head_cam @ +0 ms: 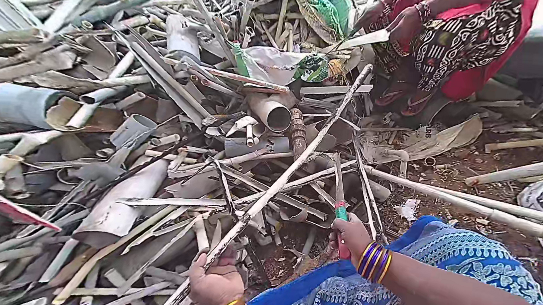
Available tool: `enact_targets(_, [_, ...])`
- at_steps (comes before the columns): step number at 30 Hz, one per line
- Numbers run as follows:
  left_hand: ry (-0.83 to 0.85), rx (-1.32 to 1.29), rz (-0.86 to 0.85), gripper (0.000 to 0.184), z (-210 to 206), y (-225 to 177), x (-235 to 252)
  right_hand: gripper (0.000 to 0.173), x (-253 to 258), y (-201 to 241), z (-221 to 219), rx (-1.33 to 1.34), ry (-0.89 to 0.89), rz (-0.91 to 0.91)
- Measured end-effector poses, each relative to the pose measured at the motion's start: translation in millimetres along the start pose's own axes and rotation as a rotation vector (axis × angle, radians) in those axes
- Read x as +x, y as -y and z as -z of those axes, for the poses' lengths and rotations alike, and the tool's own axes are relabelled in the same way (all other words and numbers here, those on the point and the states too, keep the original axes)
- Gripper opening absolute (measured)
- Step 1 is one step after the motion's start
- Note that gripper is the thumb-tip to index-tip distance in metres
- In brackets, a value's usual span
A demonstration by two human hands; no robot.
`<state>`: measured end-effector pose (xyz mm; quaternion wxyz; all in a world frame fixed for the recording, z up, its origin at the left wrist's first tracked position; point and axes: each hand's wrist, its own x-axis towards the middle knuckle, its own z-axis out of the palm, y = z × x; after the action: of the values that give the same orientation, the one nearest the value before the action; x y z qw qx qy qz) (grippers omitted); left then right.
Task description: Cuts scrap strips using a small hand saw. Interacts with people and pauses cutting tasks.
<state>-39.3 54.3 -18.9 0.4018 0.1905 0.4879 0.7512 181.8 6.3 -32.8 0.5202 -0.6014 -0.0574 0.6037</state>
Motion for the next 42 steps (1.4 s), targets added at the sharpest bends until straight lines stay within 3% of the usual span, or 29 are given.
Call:
enact_targets(2, [0.014, -0.019, 0.064, 0.021, 2, 1, 1, 0.041, 2, 23, 2, 0.095, -0.038, 0.182])
enact_targets(4, [0.052, -0.016, 0.1, 0.021, 4, 3, 0, 0.041, 7, 51, 8, 0.217, -0.093, 0.32])
enact_targets(9, [0.142, -0.011, 0.117, 0.028, 7, 4, 0, 0.043, 17, 110, 36, 0.349, -0.326, 0.491])
enact_targets(13, [0.152, 0.008, 0.084, 0.027, 15, 5, 3, 0.061, 37, 121, 68, 0.28, -0.558, 0.595])
enact_targets(17, [0.107, -0.027, 0.07, 0.026, 23, -1, 3, 0.068, 42, 115, 79, 0.144, -0.648, 0.592])
enact_targets(23, [0.141, -0.04, 0.127, 0.024, 30, -7, -1, 0.065, 27, 112, 84, 0.31, -0.573, 0.68])
enact_targets(26, [0.147, -0.096, 0.098, 0.026, 21, -19, -5, 0.047, 8, 103, 76, 0.454, -0.51, 0.594])
enact_targets(29, [0.293, -0.068, -0.019, 0.027, 6, -27, -26, 0.029, -20, 79, 60, 0.528, -0.399, 0.511])
enact_targets(31, [0.391, -0.046, -0.021, 0.033, 1, -16, -50, 0.035, -40, 48, 51, 0.492, -0.341, 0.484])
enact_targets(36, [0.491, -0.255, 0.212, 0.036, 0, 4, -126, 0.044, -74, -21, 54, 0.334, -0.257, 0.467])
enact_targets(39, [0.628, -0.163, 0.237, 0.039, 3, 12, -155, 0.038, -76, -30, 63, 0.36, -0.256, 0.411])
enact_targets(42, [0.571, -0.12, 0.246, 0.028, -7, 9, -170, 0.03, -73, -38, 64, 0.358, -0.232, 0.347])
